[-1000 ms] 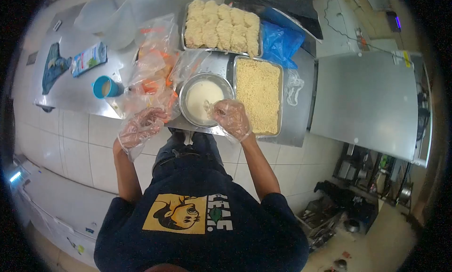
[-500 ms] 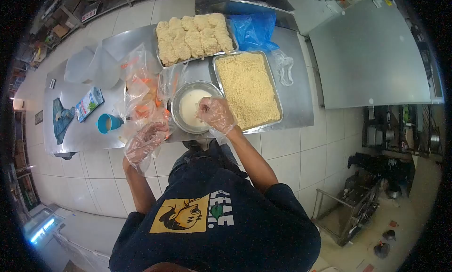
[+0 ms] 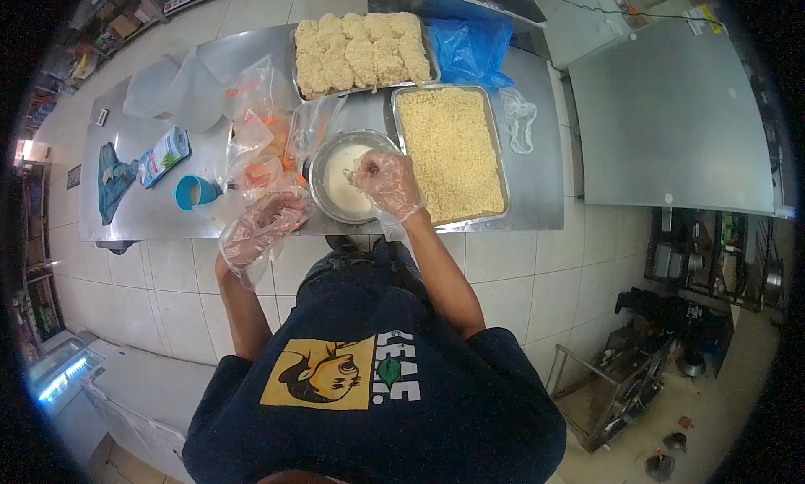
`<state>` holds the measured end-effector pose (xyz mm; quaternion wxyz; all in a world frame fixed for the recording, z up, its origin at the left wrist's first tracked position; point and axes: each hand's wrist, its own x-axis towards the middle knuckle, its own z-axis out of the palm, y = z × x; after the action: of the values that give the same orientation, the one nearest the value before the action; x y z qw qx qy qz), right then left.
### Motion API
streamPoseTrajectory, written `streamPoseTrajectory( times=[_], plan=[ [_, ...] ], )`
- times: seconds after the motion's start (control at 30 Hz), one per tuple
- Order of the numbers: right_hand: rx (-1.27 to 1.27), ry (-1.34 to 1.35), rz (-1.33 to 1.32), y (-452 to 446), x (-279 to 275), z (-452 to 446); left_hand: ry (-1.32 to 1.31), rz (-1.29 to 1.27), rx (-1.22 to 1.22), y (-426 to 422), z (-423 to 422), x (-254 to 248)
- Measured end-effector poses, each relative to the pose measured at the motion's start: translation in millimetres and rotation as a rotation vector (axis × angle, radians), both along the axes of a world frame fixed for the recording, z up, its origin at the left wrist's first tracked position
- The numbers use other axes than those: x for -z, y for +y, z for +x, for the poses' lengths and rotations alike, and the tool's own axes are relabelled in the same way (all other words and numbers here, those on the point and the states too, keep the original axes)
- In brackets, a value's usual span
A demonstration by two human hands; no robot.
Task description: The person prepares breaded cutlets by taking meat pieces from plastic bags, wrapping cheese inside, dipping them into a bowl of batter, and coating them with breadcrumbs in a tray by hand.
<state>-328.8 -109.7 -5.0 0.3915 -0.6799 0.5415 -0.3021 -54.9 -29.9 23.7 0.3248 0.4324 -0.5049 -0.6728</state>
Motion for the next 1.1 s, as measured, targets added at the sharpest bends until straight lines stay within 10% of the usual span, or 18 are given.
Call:
streamPoseTrajectory(
  times=[1.1],
  plan=[
    [0.062,-0.11,0.266,-18.6,24.6,-9.6,0.141,0.074,-0.25,-6.7,-18.7,-19.0]
  ],
)
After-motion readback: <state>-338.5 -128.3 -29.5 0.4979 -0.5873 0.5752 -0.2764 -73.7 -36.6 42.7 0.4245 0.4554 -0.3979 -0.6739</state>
